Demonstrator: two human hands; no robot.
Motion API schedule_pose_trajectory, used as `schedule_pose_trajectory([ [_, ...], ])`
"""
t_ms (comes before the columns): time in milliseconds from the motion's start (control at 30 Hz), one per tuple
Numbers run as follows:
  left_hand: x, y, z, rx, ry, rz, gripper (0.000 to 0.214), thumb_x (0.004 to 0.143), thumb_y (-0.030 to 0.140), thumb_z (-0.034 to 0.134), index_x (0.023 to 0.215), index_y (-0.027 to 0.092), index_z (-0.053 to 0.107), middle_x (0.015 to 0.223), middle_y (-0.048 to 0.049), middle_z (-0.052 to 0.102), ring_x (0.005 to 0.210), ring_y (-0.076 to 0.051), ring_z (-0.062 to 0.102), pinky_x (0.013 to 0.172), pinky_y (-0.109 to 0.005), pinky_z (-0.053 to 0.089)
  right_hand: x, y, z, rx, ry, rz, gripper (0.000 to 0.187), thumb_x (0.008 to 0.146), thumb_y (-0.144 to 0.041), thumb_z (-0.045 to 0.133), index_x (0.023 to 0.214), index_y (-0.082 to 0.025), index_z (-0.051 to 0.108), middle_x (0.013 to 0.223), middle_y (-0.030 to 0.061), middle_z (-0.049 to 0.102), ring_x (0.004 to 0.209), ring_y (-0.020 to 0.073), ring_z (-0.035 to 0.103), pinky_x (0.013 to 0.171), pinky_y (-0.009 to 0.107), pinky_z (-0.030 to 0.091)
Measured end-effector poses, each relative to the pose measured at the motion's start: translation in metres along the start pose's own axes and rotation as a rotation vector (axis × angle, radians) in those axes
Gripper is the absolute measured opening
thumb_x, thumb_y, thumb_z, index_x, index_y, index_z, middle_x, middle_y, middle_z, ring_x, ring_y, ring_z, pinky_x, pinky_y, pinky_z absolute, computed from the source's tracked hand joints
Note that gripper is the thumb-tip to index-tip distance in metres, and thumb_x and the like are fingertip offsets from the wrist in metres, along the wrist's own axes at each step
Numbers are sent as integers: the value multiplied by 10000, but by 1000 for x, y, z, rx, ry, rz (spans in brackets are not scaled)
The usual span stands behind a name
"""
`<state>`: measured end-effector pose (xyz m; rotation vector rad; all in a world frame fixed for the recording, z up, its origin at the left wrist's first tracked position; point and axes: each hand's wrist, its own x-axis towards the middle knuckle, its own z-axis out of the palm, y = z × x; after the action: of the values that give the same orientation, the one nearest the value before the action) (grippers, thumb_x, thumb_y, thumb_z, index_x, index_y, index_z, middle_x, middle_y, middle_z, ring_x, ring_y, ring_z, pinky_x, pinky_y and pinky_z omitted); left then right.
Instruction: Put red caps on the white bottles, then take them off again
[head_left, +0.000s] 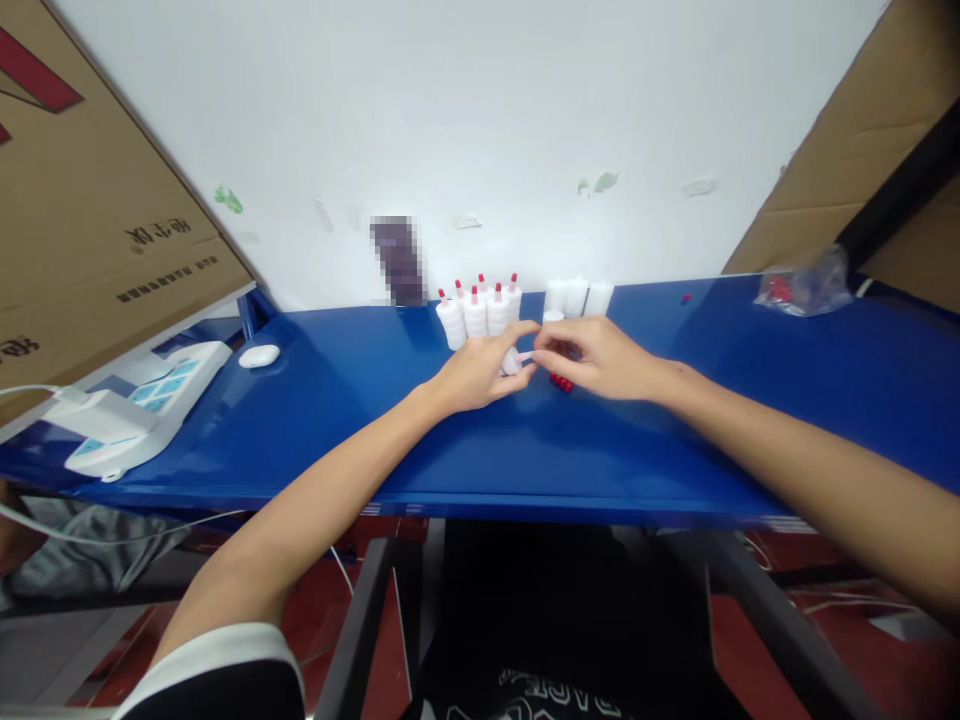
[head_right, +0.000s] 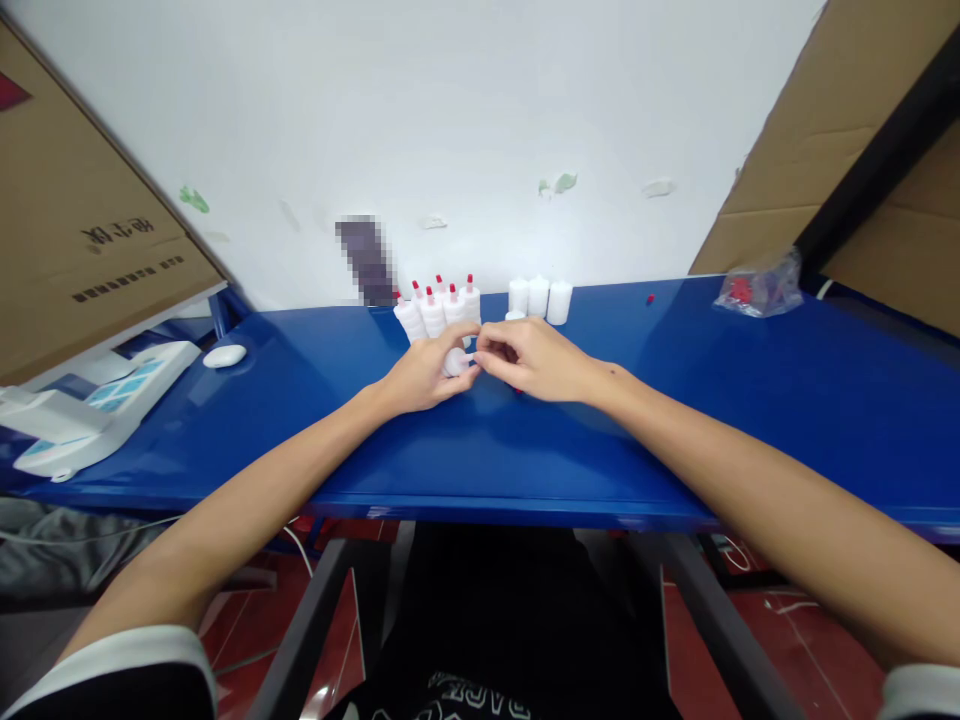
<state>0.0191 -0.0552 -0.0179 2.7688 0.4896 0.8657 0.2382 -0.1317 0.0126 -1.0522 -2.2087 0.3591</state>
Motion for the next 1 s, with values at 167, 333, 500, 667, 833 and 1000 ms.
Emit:
schedule_pose_trajectory([
  [167,2,2,0,-77,-7,-48,526,982,384,545,1460,210,416,922,-28,682,712,-155,633,719,-286,513,1,1,11,-51,52,-15,236,997,-397,534,938,-192,635,711,-1,645,613,147,556,650,297,396],
  [333,2,4,-1,-143,1,-139,676,1018,415,495,1591,200,206,742,38,576,574,-146,533,680,-315,489,4,7,5,-117,363,159,188,928,-322,531,806,-203,610,643,1,612,575,153,513,610,308,369],
  [500,3,-2,-4,-47,25,-108,413,985,265,366,1360,148,494,728,11,586,627,-170,557,699,-331,463,2,41,-10,-274,552,364,127,864,-275,548,788,-211,629,665,31,648,613,189,565,647,334,402],
  [667,7,-1,-4,83,-97,-110,249,893,226,380,780,175,597,694,-37,610,630,-173,536,656,-323,419,5,65,-16,-382,470,448,173,886,-308,551,845,-201,680,743,72,719,700,241,648,755,382,454],
  [833,7,-1,-3,122,-118,-147,288,903,243,381,754,170,616,687,-48,632,620,-175,543,636,-321,413,23,66,-13,-430,452,489,229,920,-338,537,860,-190,701,731,70,718,737,250,663,917,447,438],
  [1000,6,-1,-1,89,-131,-156,262,907,270,418,769,170,618,794,-69,693,733,-201,624,720,-345,475,34,68,-12,-425,447,485,223,904,-331,552,841,-188,712,733,76,708,718,245,635,829,405,457],
])
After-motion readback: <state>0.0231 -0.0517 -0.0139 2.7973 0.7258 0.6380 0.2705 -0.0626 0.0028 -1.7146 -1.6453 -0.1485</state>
